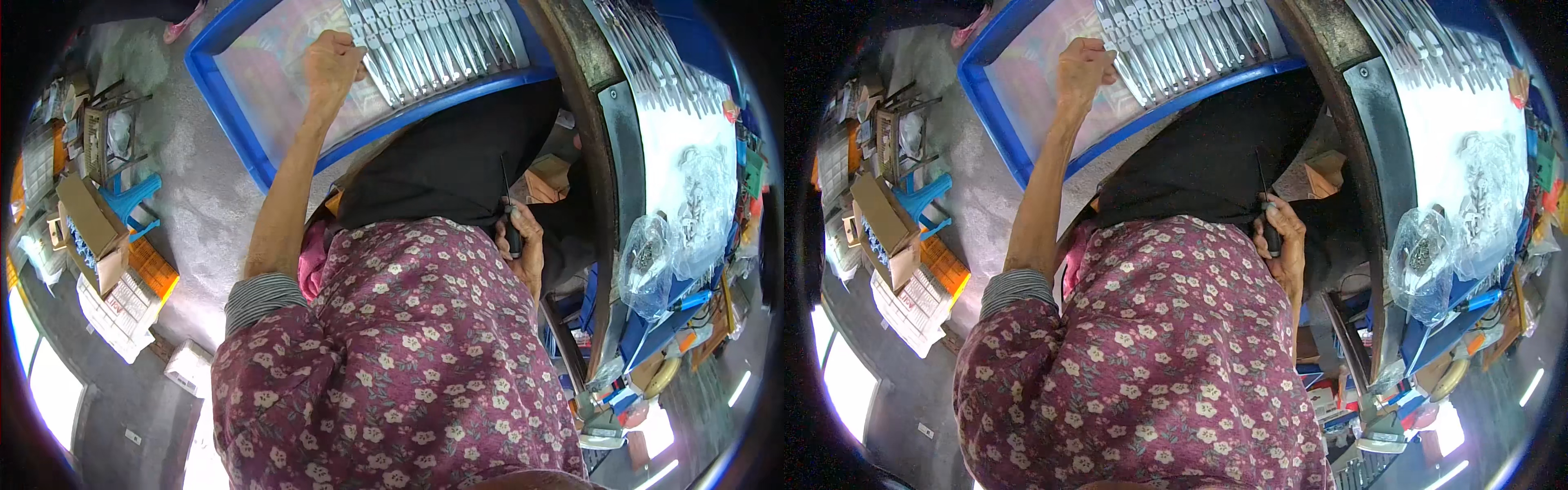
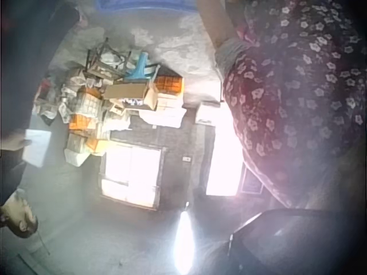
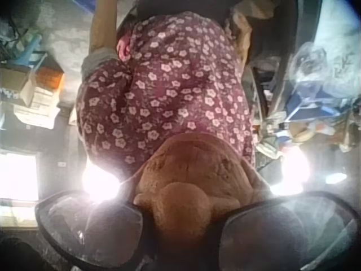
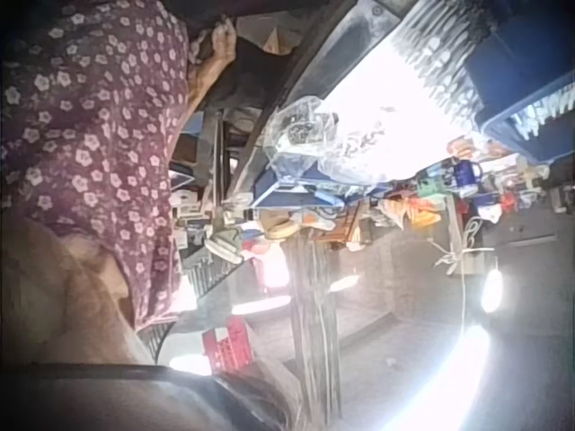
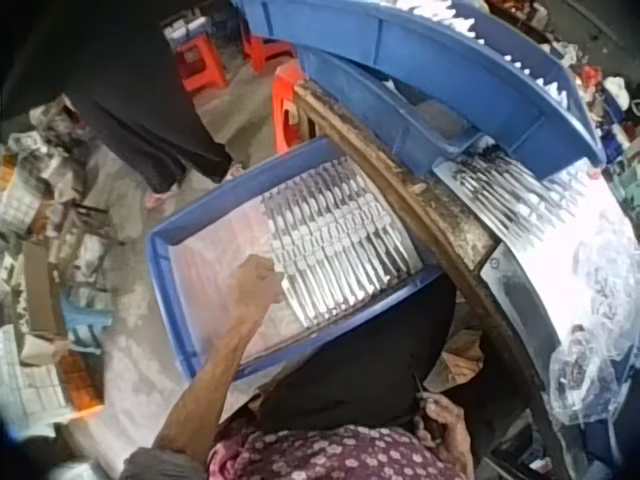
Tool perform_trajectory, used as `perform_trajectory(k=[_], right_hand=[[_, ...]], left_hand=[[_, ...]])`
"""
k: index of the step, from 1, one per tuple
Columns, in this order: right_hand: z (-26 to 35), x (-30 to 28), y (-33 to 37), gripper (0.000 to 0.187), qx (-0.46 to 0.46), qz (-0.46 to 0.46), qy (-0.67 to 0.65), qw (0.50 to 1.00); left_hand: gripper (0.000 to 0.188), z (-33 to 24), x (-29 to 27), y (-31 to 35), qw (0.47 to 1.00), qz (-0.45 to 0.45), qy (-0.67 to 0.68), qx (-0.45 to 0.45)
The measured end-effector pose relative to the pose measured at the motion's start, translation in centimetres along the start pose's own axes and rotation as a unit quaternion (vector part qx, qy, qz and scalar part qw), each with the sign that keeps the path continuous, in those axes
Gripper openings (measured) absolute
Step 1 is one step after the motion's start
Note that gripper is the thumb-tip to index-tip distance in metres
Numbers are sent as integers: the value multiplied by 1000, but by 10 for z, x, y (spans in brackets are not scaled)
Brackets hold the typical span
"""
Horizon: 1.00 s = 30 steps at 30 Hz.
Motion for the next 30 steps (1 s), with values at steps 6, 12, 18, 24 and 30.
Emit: perform_trajectory(k=[6, 12, 18, 24, 30], right_hand=[[0, 2, 2, 29, 3, 10, -5, 1000], [-1, -3, 2, 28, 9, 12, -14, 1000], [-1, -3, 1, 29, 8, 27, -20, 999], [1, 2, 2, 26, 0, 19, 4, 1000], [0, -5, 0, 25, -7, 41, -13, 999]], left_hand=[[23, 13, -2, 2, 965, -71, -212, 139], [24, 10, 1, 11, 943, -70, -278, 169], [25, 15, 4, 10, 927, -67, -327, 174], [22, 17, 3, 11, 921, -79, -319, 208], [24, 13, 2, 11, 943, -67, -269, 185]])
Point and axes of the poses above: each hand's wrist, its own y-axis away from the middle knuckle, its own x-axis out of the palm, z = x × y, the point moved 1 cm from there along -y, towards the middle knuckle, and after that the axes turned 10 degrees about -y, right-handed, at the moved point
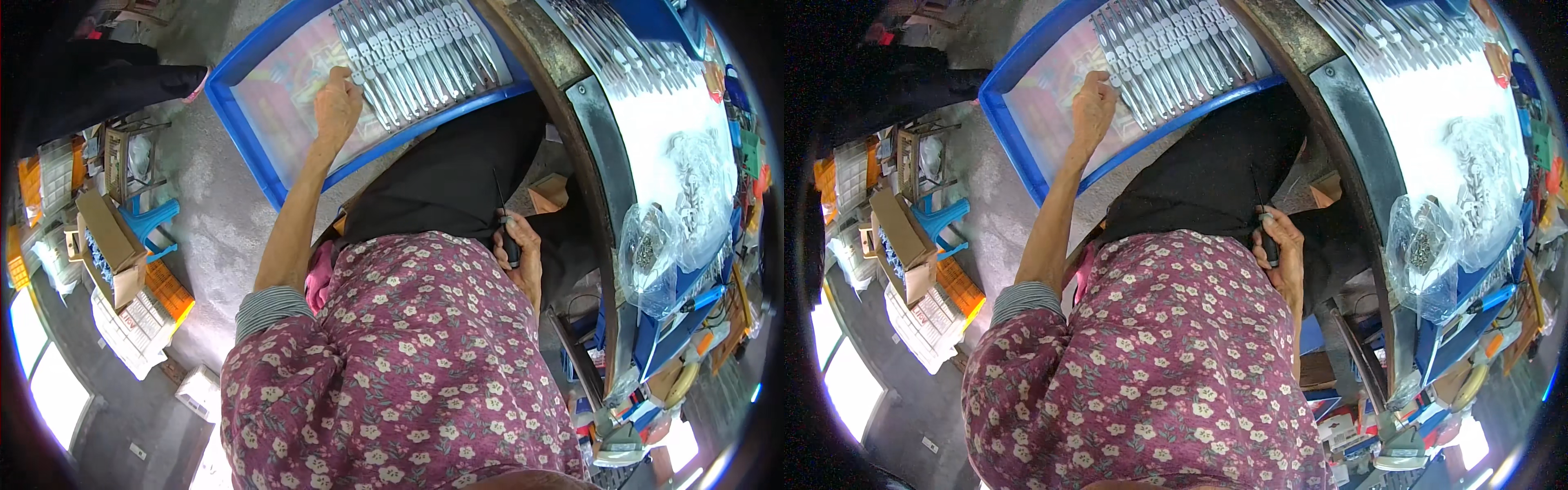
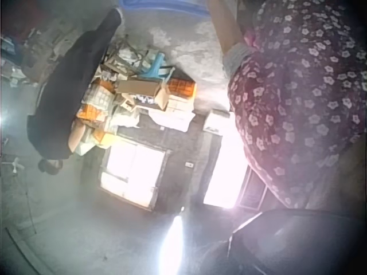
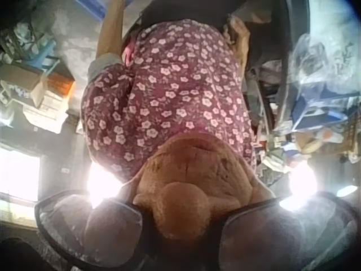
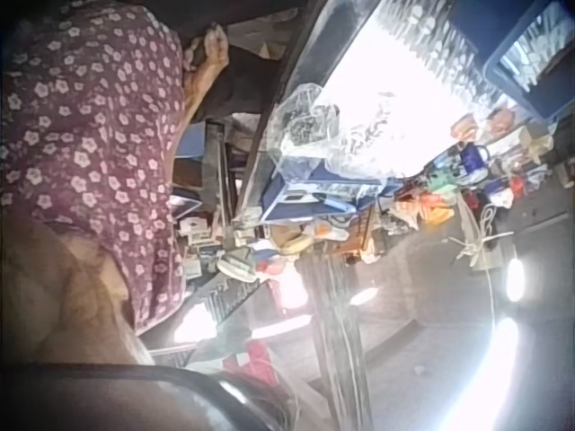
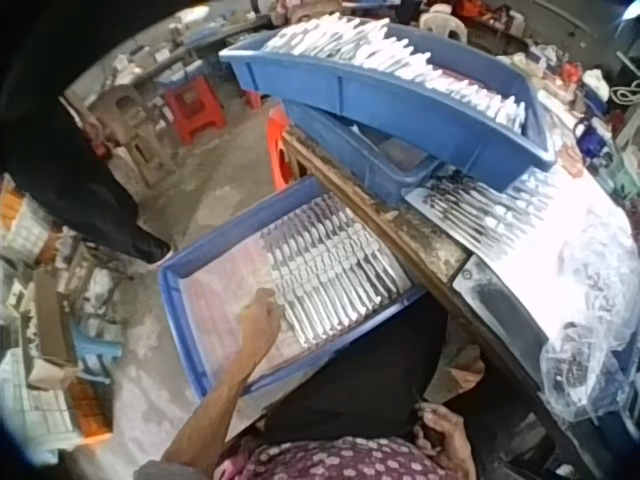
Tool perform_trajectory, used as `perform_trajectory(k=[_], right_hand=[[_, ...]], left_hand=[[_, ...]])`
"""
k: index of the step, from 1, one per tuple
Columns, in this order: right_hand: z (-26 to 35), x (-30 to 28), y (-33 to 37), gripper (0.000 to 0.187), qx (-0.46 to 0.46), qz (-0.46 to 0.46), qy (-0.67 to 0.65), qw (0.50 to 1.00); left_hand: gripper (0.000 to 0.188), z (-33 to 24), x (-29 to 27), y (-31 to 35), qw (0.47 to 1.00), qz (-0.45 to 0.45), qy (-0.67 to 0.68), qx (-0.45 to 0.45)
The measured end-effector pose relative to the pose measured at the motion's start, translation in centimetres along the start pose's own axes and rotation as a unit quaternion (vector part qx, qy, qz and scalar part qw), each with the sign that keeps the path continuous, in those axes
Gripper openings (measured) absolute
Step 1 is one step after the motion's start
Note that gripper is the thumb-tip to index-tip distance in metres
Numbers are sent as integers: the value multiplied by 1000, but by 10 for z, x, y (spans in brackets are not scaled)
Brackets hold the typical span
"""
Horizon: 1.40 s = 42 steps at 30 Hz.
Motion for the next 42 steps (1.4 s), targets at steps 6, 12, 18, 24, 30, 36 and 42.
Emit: perform_trajectory(k=[6, 12, 18, 24, 30, 36, 42], right_hand=[[-1, 4, 2, 25, -1, -9, -2, 1000], [0, 6, 2, 24, 4, -14, -8, 1000], [0, 4, 0, 26, 0, -15, -12, 1000], [0, 5, 0, 26, 3, -17, -15, 1000], [1, 5, 1, 25, 0, -16, -10, 1000], [-1, 5, 0, 25, 3, -20, -2, 1000], [0, 6, 0, 27, 3, -24, 6, 1000]], left_hand=[[23, 15, 4, -4, 998, 13, 62, 0], [22, 19, 7, -6, 997, 26, 72, 4], [20, 20, 8, -7, 996, 31, 77, 15], [18, 25, 9, -6, 991, 25, 128, 7], [18, 13, 3, -3, 989, 39, 141, -15], [20, 19, 6, -4, 997, 17, 74, -3], [19, 14, 5, -8, 999, 32, 37, 0]])
Point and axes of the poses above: each hand's wrist, its own y-axis away from the middle knuckle, its own x-axis out of the palm, z = x × y, the point moved 1 cm from there along -y, towards the middle knuckle, and after that the axes turned 10 degrees about -y, right-handed, at the moved point
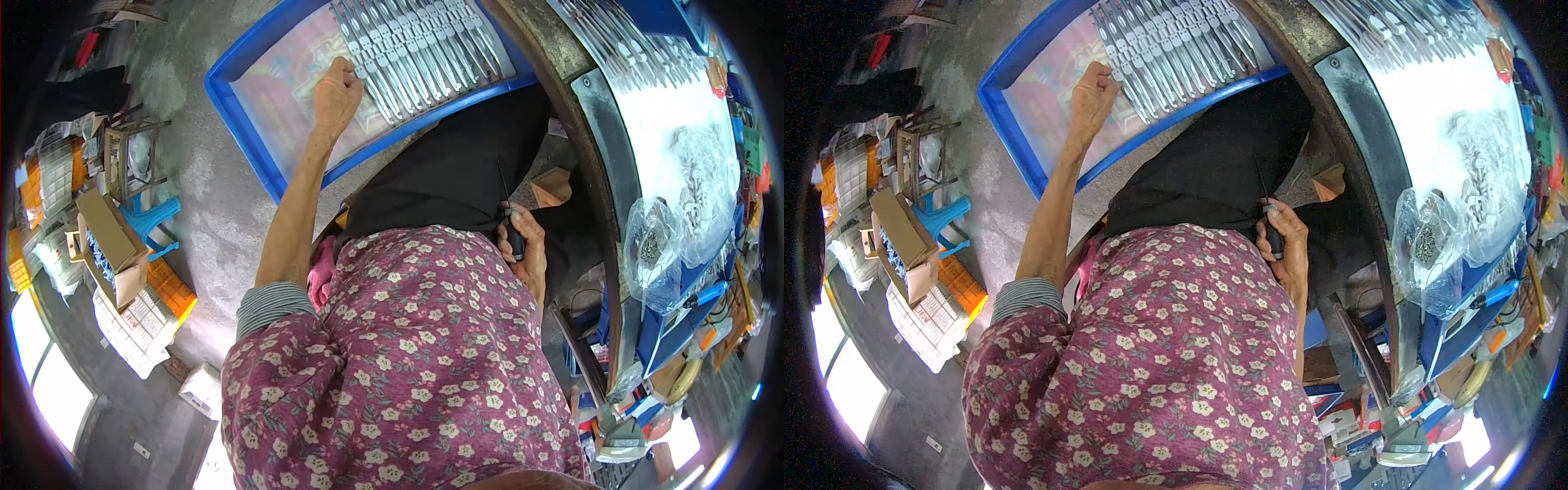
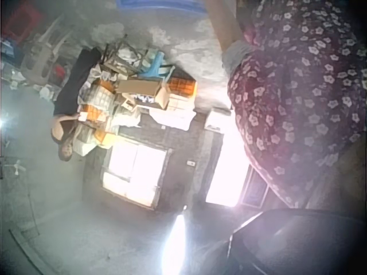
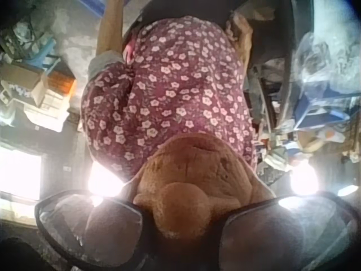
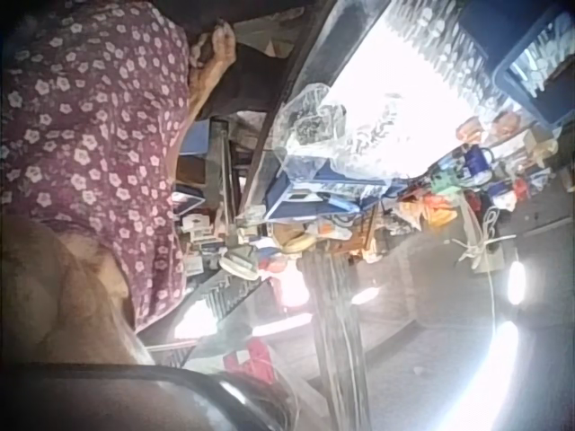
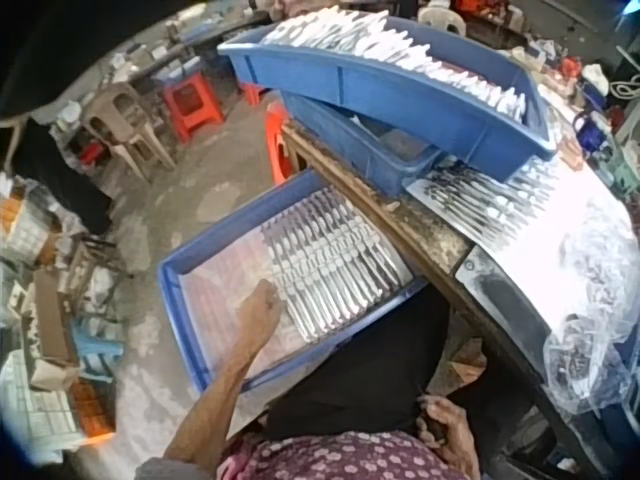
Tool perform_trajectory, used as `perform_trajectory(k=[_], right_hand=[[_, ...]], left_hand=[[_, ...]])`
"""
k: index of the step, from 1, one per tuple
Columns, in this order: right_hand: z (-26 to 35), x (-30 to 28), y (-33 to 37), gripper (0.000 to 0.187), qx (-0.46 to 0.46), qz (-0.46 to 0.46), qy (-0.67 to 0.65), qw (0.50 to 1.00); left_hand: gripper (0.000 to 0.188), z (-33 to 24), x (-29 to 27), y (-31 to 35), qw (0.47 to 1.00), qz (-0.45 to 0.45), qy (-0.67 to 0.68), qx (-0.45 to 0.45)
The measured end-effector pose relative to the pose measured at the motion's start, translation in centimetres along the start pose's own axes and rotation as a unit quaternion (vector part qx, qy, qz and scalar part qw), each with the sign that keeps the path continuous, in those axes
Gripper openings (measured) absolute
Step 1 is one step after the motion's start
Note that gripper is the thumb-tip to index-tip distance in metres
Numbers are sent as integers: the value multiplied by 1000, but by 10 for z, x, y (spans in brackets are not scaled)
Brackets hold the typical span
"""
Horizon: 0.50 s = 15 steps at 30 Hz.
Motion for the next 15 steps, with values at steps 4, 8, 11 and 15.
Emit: perform_trajectory(k=[4, 8, 11, 15], right_hand=[[1, 0, 0, 28, -6, -10, 11, 1000], [1, 2, 0, 28, 1, -1, 14, 1000], [0, -2, -2, 27, -1, 14, 7, 1000], [-1, -2, -1, 26, -11, 5, 5, 1000]], left_hand=[[17, -9, -1, 0, 1000, -1, -24, -10], [17, -3, 0, 0, 1000, -1, -14, -11], [19, 3, 4, 2, 998, -3, 54, -20], [22, 9, 8, 6, 996, -31, 85, -27]])
Point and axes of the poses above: each hand's wrist, its own y-axis away from the middle knuckle, its own x-axis out of the palm, z = x × y, the point moved 1 cm from there along -y, towards the middle knuckle, and after that the axes turned 10 degrees about -y, right-handed, at the moved point
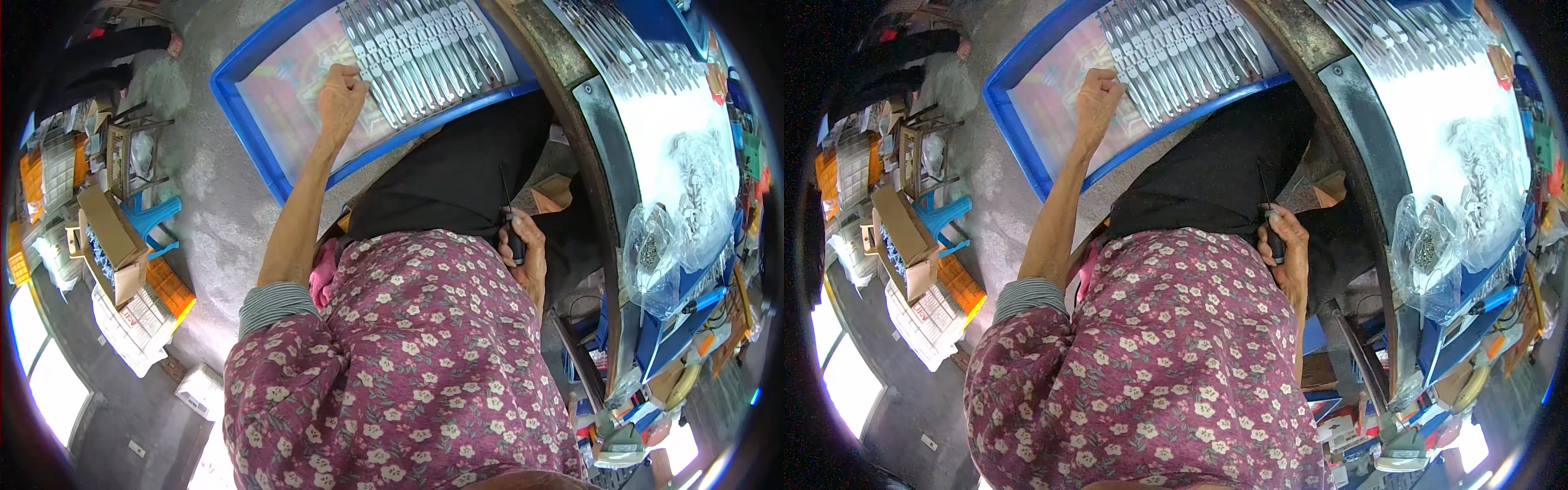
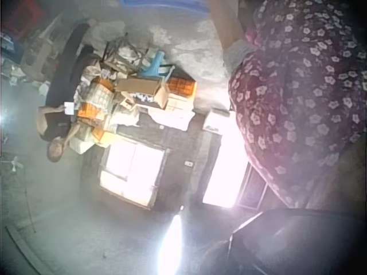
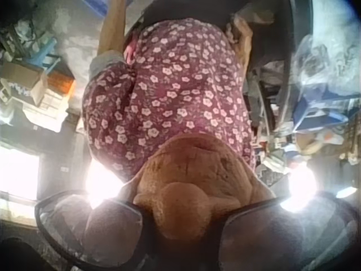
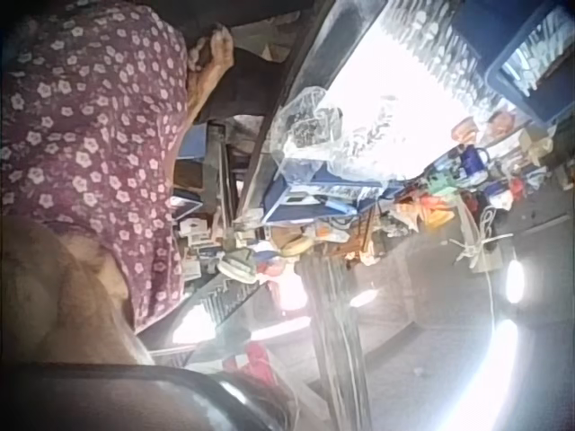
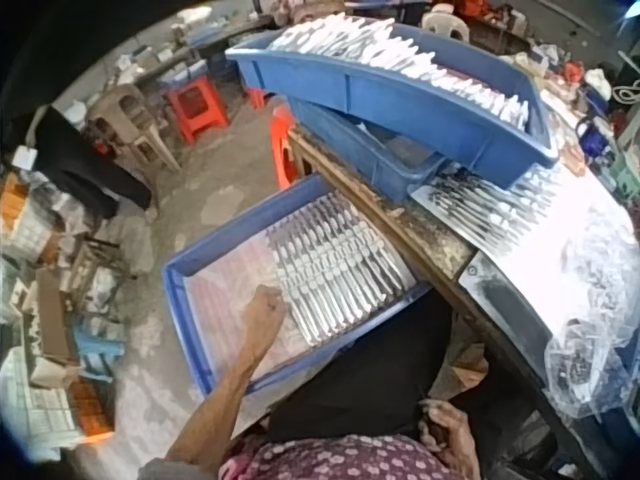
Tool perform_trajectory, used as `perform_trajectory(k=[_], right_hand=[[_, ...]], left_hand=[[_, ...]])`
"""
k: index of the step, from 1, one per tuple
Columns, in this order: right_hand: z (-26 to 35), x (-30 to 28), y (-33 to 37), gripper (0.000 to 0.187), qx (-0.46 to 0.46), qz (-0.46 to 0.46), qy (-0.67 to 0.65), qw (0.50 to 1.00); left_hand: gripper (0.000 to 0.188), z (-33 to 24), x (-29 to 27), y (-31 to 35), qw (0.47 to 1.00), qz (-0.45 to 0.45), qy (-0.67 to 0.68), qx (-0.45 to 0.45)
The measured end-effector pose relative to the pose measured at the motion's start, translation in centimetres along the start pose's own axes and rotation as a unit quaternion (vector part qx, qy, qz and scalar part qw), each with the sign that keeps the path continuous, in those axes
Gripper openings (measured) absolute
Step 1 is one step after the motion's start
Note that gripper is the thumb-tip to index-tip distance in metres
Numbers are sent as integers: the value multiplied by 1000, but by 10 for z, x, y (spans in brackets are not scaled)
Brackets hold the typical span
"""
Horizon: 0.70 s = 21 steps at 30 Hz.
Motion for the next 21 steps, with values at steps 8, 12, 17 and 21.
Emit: perform_trajectory(k=[8, 12, 17, 21], right_hand=[[0, 0, -2, 25, -7, 16, -6, 1000], [-1, 0, -1, 23, -6, 17, -9, 1000], [2, -4, 3, 22, -17, 25, -16, 999], [1, -3, 3, 21, 7, 17, -7, 1000]], left_hand=[[18, -51, -35, 9, 979, 17, 156, -130], [10, -110, -38, 24, 969, 76, 232, -17], [12, -184, -29, 45, 958, 185, 150, 161], [7, -231, -27, 49, 939, 193, 145, 245]])
Point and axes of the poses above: each hand's wrist, its own y-axis away from the middle knuckle, its own x-axis out of the palm, z = x × y, the point moved 1 cm from there along -y, towards the middle knuckle, and after that the axes turned 10 degrees about -y, right-handed, at the moved point
